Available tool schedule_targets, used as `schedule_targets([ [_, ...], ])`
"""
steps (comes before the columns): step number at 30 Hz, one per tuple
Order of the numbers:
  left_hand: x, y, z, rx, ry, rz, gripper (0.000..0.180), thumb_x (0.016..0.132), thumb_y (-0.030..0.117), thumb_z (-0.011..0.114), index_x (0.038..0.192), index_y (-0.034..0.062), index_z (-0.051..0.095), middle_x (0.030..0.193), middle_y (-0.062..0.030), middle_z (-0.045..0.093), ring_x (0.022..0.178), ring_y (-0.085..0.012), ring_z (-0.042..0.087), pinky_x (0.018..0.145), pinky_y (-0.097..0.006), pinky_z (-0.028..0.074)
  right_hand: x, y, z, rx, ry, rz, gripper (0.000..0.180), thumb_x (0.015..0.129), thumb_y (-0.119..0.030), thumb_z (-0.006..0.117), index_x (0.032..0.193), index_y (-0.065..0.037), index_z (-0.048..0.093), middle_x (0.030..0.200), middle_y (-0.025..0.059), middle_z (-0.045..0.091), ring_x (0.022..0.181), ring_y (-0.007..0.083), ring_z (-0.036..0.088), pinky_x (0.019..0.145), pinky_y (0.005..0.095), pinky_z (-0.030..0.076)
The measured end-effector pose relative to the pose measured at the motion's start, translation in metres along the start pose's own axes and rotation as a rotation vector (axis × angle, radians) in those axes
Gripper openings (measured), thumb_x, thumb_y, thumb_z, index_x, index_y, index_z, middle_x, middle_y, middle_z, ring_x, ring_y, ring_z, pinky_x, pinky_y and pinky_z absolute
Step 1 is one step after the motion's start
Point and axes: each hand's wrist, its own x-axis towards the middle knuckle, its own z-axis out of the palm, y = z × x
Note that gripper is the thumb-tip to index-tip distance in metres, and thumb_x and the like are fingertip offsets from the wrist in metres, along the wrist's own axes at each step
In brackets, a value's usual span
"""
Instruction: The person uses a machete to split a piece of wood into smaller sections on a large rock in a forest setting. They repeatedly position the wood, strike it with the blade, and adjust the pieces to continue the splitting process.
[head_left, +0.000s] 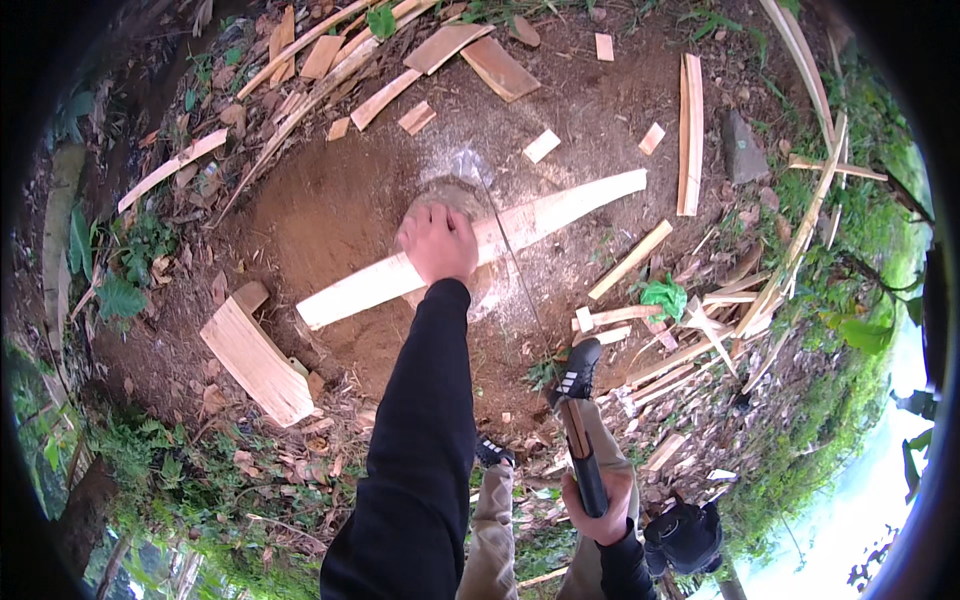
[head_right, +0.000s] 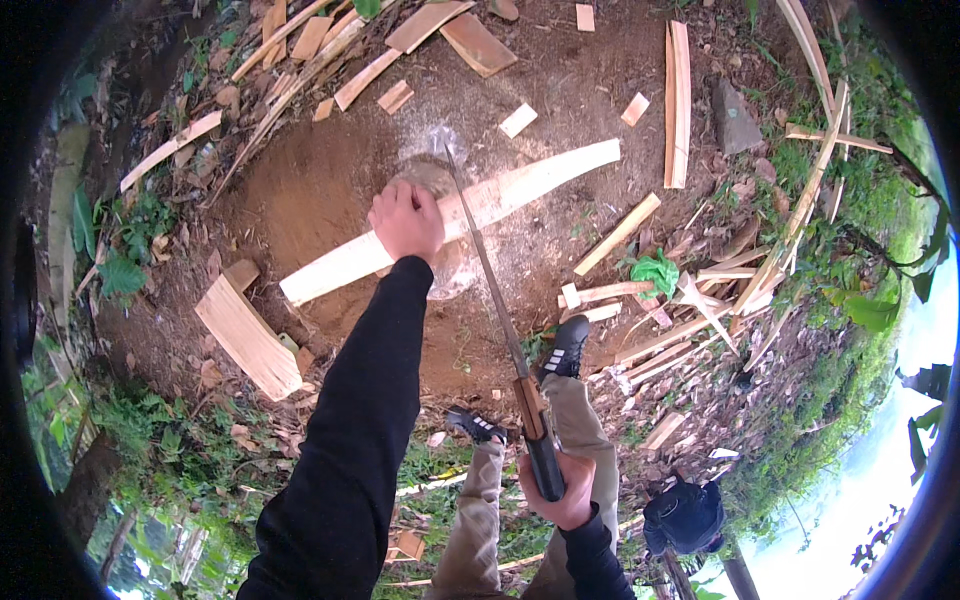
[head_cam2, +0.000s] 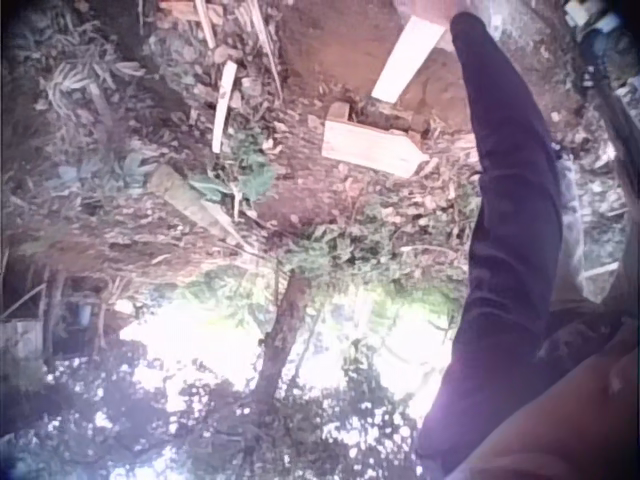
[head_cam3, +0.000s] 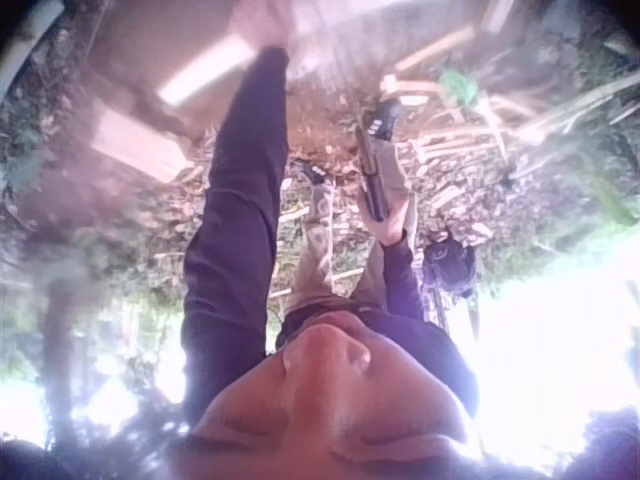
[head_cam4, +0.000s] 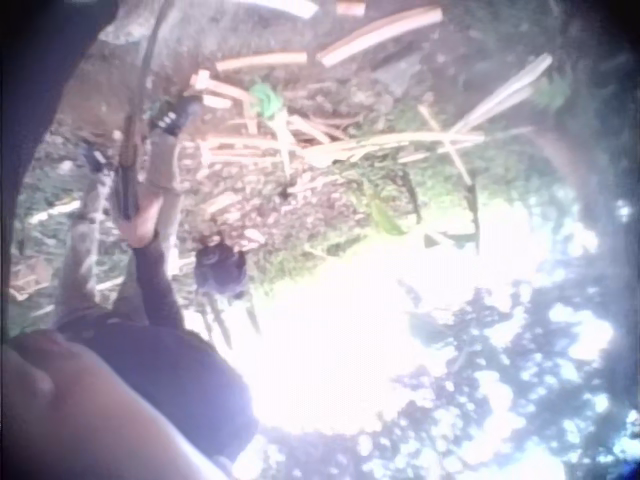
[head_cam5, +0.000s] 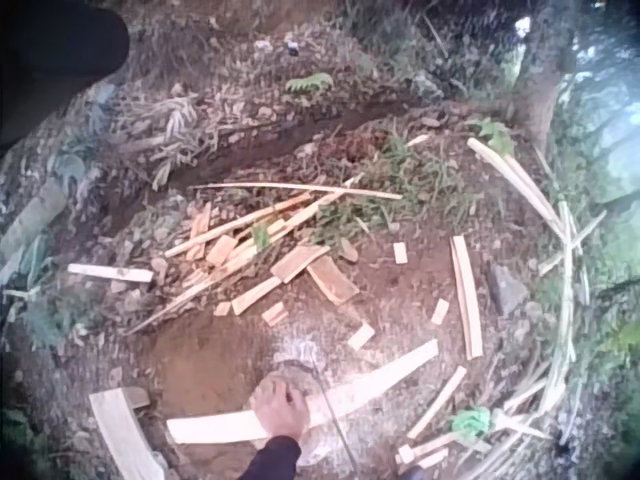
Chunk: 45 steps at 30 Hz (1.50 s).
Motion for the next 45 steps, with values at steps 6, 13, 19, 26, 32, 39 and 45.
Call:
schedule_targets([
  [6,0.002,0.004,-0.004,-0.013,-0.095,0.018,0.016,0.085,0.020,0.056,0.074,0.0091,0.054,0.087,-0.0098,0.058,0.084,-0.0318,0.055,0.076,-0.045,0.039,0.052,0.024,0.046,0.048,-0.023,0.019,0.016,0.073,-0.006,0.070,0.062,-0.003,0.058,0.052,0.0058,0.054,0.044,0.0144,0.053,0.044,0.0310,0.040],
  [13,0.013,0.007,-0.007,-0.049,-0.162,-0.002,0.015,0.085,0.022,0.057,0.080,0.0078,0.057,0.092,-0.0106,0.059,0.089,-0.0330,0.056,0.078,-0.047,0.042,0.001,0.010,0.017,-0.028,-0.118,0.091,0.013,0.072,-0.012,0.071,0.081,-0.004,0.066,0.054,0.0067,0.058,0.050,0.0212,0.065,0.051,0.0331,0.051],
  [19,0.013,0.003,-0.007,-0.076,-0.159,0.005,0.016,0.085,0.019,0.056,0.074,0.0078,0.054,0.084,-0.0112,0.057,0.083,-0.0333,0.056,0.075,-0.047,0.042,0.016,0.022,0.024,-0.014,-0.139,0.105,0.011,0.071,-0.011,0.071,0.071,-0.004,0.063,0.056,0.0090,0.060,0.049,0.0239,0.063,0.050,0.0339,0.049],
  [26,0.015,0.015,-0.006,-0.070,-0.129,0.032,0.015,0.084,0.019,0.056,0.076,0.0060,0.056,0.085,-0.0132,0.059,0.083,-0.0350,0.057,0.074,-0.048,0.043,0.033,0.042,0.038,0.107,-0.075,0.073,0.016,0.072,-0.008,0.072,0.063,-0.005,0.059,0.053,0.0018,0.055,0.047,0.0089,0.054,0.045,0.0273,0.042],
  [32,0.005,0.004,-0.002,-0.054,-0.094,0.032,0.015,0.085,0.018,0.056,0.075,0.0061,0.055,0.084,-0.0127,0.060,0.079,-0.0354,0.057,0.072,-0.049,0.043,-0.029,0.022,-0.001,-0.009,-0.177,0.130,0.012,0.069,-0.014,0.073,0.072,-0.005,0.065,0.055,0.0090,0.060,0.049,0.0244,0.064,0.050,0.0347,0.052],
  [39,0.004,0.007,0.001,-0.088,-0.008,0.053,0.020,0.084,0.017,0.058,0.068,0.0081,0.051,0.076,-0.0093,0.056,0.075,-0.0325,0.056,0.068,-0.046,0.043,0.067,0.055,0.059,0.149,-0.104,0.007,0.026,0.076,-0.009,0.071,0.059,-0.005,0.052,0.051,0.0007,0.051,0.047,0.0068,0.050,0.045,0.0269,0.039],
  [45,0.008,0.002,-0.004,-0.013,0.015,0.017,0.019,0.084,0.021,0.057,0.070,0.0080,0.057,0.080,-0.0090,0.059,0.078,-0.0326,0.057,0.071,-0.047,0.041,0.027,0.041,0.009,0.027,-0.158,-0.016,0.033,0.077,-0.023,0.081,0.063,-0.005,0.057,0.051,0.0050,0.055,0.043,0.0166,0.056,0.043,0.0309,0.041],
])
